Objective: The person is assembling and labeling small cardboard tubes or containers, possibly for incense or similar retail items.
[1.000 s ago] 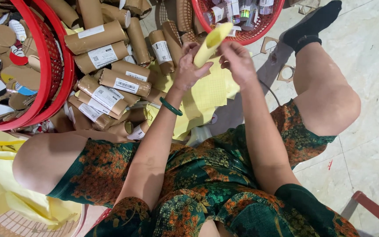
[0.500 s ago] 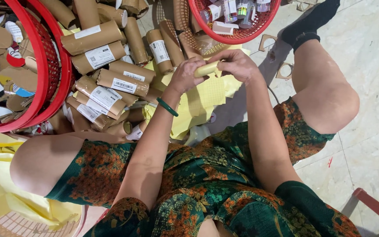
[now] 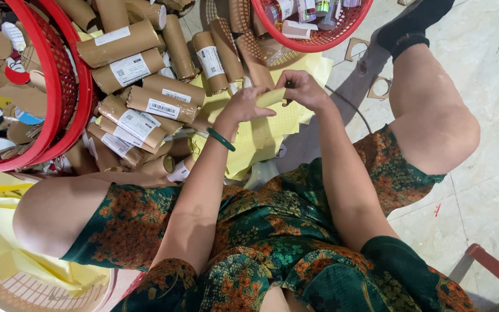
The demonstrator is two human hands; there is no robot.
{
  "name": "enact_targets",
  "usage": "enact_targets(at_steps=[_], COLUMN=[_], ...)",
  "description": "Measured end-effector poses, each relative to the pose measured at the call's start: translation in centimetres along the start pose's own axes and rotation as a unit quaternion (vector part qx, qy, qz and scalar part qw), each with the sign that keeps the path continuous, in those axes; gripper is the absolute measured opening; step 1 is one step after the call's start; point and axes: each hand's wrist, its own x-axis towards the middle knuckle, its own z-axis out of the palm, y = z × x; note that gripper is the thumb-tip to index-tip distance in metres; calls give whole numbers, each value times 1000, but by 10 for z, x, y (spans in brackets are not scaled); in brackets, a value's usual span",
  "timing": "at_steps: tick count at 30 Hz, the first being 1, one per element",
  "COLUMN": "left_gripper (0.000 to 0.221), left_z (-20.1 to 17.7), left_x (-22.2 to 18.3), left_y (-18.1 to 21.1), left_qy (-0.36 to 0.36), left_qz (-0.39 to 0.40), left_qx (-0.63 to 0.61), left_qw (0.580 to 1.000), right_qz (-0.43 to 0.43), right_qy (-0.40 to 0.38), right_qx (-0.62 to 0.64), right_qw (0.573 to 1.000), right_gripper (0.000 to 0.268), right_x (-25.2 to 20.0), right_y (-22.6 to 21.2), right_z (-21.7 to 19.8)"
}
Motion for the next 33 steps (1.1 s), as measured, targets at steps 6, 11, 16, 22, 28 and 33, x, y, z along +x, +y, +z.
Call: enact_targets(at_steps=[6,11,16,22,28,33], left_gripper=[66,73,71,70,68,54], left_z=[11,8,12,-14,-62,-94], left_x=[-2,-3,-6,-8,-11,-20], left_y=[-42,-52,-91,-77,-36,28], left_qy=[-191,-137,-12,47,95,129], left_qz=[-165,-225,-225,-251,-240,-118], left_qx=[-236,-261,-127,-119,-144,-18], left_qw=[939,929,966,959,955,985], right_qz=[26,-6,-42,-32,-55,-286], right_qy=[5,161,256,264,377,299], right_qx=[-28,-175,-315,-326,-305,-302], right_qw=[999,971,913,907,873,859], right_gripper=[8,19,56,69,60,73], right_x=[29,58,86,87,30,-4], right_y=[54,109,162,177,70,-14], right_z=[5,13,29,40,45,59])
